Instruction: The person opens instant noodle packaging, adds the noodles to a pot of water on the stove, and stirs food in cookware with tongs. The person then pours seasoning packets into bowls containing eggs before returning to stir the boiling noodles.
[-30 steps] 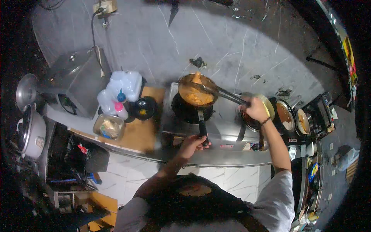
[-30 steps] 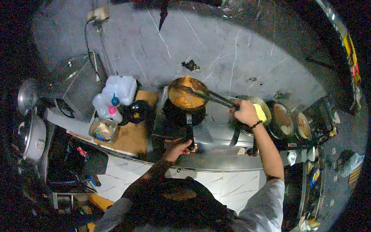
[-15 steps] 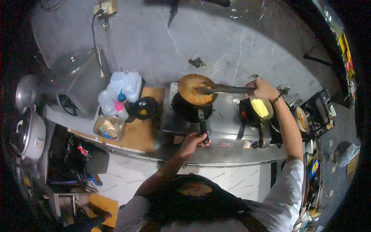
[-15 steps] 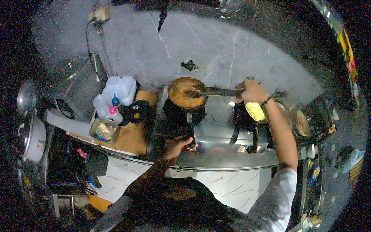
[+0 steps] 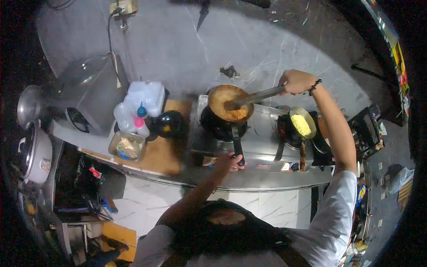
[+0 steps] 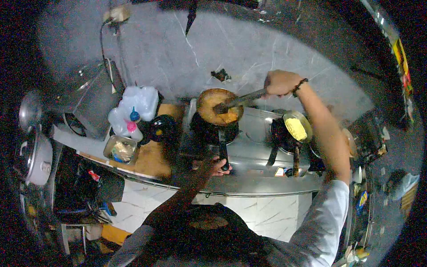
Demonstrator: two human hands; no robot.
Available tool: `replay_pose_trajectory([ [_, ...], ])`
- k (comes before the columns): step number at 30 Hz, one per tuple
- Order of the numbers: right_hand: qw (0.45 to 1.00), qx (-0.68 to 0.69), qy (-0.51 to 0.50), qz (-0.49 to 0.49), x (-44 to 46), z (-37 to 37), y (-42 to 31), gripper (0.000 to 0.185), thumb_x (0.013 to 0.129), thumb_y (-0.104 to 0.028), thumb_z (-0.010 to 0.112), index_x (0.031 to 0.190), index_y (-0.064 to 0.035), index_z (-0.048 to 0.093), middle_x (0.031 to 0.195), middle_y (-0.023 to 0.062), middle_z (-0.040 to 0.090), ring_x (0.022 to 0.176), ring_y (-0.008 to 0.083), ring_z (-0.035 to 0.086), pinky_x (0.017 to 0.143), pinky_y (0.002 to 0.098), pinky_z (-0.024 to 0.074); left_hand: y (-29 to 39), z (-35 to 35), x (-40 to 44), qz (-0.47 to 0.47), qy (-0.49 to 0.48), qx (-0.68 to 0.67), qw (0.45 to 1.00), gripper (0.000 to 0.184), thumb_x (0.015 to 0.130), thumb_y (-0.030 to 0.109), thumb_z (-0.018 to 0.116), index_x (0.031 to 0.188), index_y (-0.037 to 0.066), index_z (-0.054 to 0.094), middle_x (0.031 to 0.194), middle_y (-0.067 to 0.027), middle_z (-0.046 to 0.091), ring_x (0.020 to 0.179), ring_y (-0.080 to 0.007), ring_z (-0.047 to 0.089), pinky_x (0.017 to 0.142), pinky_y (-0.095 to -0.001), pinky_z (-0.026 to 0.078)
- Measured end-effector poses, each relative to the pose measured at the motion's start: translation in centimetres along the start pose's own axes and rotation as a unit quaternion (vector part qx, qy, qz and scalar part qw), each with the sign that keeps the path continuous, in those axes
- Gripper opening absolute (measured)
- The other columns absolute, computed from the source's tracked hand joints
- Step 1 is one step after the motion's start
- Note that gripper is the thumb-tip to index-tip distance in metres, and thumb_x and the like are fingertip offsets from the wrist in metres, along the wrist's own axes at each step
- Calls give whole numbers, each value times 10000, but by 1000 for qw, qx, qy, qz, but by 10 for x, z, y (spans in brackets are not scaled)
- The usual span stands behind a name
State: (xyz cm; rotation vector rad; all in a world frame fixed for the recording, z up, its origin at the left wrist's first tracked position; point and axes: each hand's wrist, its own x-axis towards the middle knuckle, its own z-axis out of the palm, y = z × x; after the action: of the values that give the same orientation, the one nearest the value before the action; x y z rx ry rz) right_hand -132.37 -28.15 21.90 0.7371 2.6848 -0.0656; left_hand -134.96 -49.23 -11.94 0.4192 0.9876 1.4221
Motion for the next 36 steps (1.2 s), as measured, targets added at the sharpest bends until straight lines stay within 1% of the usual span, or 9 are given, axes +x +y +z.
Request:
replay_pose_trajectory([
  [5, 988, -111, 28, -106, 18, 21, -7, 317, 671, -295, 630, 842, -35, 690, 574, 113, 589, 494, 214, 542, 483, 343, 416, -14, -9, 15, -7, -13, -47, 999, 267, 858, 329, 539, 972, 91, 580, 887, -23, 667, 741, -107, 642, 653, -229, 488],
  [9, 989, -107, 25, -104, 18, 24, 18, 309, 675, -295, 640, 863, -55, 694, 640, 132, 619, 557, 225, 570, 522, 349, 429, 13, 5, -8, 7, 6, 45, 999, 268, 858, 321, 542, 982, 87, 580, 881, -27, 666, 742, -107, 639, 661, -237, 476],
  [12, 999, 44, -3, 17, 0, 32, 43, 329, 675, -286, 668, 919, -66, 683, 708, 145, 639, 637, 247, 595, 583, 360, 446, 32, 22, -31, 23, 20, 59, 998, 266, 860, 314, 547, 980, 78, 582, 884, -38, 663, 743, -115, 634, 675, -238, 467],
  [14, 988, 23, 116, -103, 9, 56, 75, 355, 674, -262, 686, 971, -67, 664, 775, 144, 654, 699, 279, 613, 643, 370, 460, 31, 19, -35, 51, 29, 49, 997, 267, 863, 313, 548, 977, 73, 583, 888, -44, 662, 745, -120, 631, 679, -236, 462],
  [17, 969, 2, 198, -145, 11, 73, 85, 321, 709, -301, 660, 959, -101, 673, 748, 174, 635, 687, 339, 612, 661, 413, 480, 19, 15, -25, 65, -7, 57, 996, 257, 871, 306, 548, 965, 70, 586, 873, -50, 657, 741, -128, 627, 676, -238, 459],
  [20, 979, -63, 182, -70, 9, 73, 72, 398, 693, -267, 680, 1045, -88, 631, 838, 176, 640, 787, 354, 606, 700, 415, 470, 16, 17, -24, 90, 8, 22, 996, 245, 880, 295, 544, 952, 66, 590, 845, -49, 649, 731, -124, 619, 655, -239, 457],
  [27, 967, -134, 189, -105, 42, 103, 94, 461, 687, -288, 676, 1116, -139, 595, 814, 171, 636, 775, 343, 608, 707, 422, 474, 2, 6, -14, 93, 2, 32, 995, 244, 882, 289, 544, 928, 53, 592, 845, -45, 632, 726, -122, 606, 652, -249, 472],
  [32, 972, -60, 203, -105, 16, 76, 95, 403, 643, -282, 695, 1010, -122, 645, 839, 165, 636, 801, 338, 607, 727, 417, 477, 12, 13, -22, 79, 5, 34, 996, 249, 891, 231, 528, 1007, 17, 577, 857, -80, 626, 766, -171, 604, 707, -282, 481],
  [36, 971, -139, 188, -46, -4, 63, 74, 327, 660, -276, 674, 948, -123, 663, 831, 166, 630, 819, 335, 592, 727, 420, 471, 20, 22, -27, 65, 28, -43, 997, 218, 863, 225, 581, 921, 14, 579, 850, -63, 615, 763, -169, 614, 707, -272, 501],
])
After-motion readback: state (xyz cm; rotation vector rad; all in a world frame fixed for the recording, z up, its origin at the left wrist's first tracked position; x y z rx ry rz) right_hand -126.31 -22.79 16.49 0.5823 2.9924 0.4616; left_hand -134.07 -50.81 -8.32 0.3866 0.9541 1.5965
